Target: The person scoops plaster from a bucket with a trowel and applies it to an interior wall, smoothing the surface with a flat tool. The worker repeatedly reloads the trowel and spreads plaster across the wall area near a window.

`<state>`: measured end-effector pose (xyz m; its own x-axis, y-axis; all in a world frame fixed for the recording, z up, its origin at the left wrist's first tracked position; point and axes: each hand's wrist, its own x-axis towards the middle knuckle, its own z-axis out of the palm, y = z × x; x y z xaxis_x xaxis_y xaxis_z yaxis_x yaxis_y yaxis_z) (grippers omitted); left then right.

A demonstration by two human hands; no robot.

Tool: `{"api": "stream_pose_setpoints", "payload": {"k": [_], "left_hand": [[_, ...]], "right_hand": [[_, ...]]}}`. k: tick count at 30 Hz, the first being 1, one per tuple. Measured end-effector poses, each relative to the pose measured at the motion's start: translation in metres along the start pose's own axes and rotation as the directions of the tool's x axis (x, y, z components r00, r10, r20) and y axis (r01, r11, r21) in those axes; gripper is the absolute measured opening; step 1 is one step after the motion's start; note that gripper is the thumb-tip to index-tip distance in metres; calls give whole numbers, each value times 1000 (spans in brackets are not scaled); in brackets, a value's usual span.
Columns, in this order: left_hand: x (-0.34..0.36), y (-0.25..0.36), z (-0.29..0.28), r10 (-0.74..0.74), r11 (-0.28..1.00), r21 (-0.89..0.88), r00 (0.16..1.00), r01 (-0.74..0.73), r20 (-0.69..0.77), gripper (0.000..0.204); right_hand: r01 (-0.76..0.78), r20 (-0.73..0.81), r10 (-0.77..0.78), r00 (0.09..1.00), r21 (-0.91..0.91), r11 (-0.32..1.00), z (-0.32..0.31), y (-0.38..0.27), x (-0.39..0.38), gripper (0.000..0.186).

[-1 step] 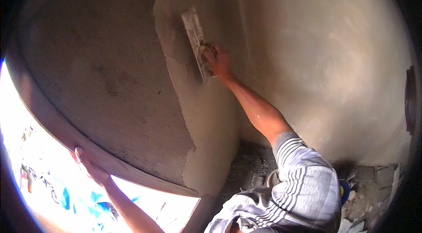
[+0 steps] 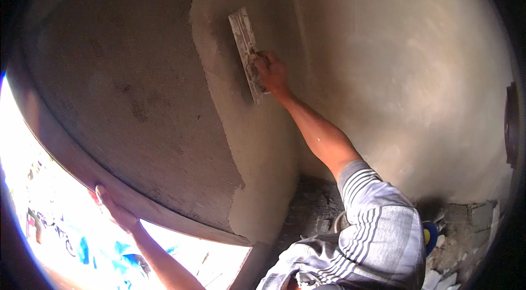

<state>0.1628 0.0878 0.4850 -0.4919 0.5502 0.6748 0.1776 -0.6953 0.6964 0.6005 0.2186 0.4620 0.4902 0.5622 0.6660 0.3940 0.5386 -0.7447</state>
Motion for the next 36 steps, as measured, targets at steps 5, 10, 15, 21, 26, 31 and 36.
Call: {"api": "stream_pose_setpoints", "payload": {"k": [5,10,15,21,26,31,36], "left_hand": [[3,-8,9,-6,999,38,999,9,-53,58],[6,-4,-5,29,999,-23,999,-29,-13,68],[5,2,11,129,989,-88,989,-122,71,70],[3,2,18,79,995,-65,994,-74,74,61],[-2,10,8,87,995,41,996,-87,-1,66],[-1,10,10,29,996,80,1000,-29,5,69],[1,11,13,99,987,124,994,-105,48,67]], "right_hand": [[368,49,-374,926,-331,869,25,43,-23,31],[-144,53,139,989,98,985,9,54,-102,24],[-504,-2,543,840,369,781,-9,187,-70,26],[-296,99,282,954,444,846,-31,174,35,26],[171,124,-175,977,42,984,18,19,20,25],[220,334,-213,918,17,975,3,-25,-62,33],[129,91,-117,989,-134,983,21,8,-81,32]]}}
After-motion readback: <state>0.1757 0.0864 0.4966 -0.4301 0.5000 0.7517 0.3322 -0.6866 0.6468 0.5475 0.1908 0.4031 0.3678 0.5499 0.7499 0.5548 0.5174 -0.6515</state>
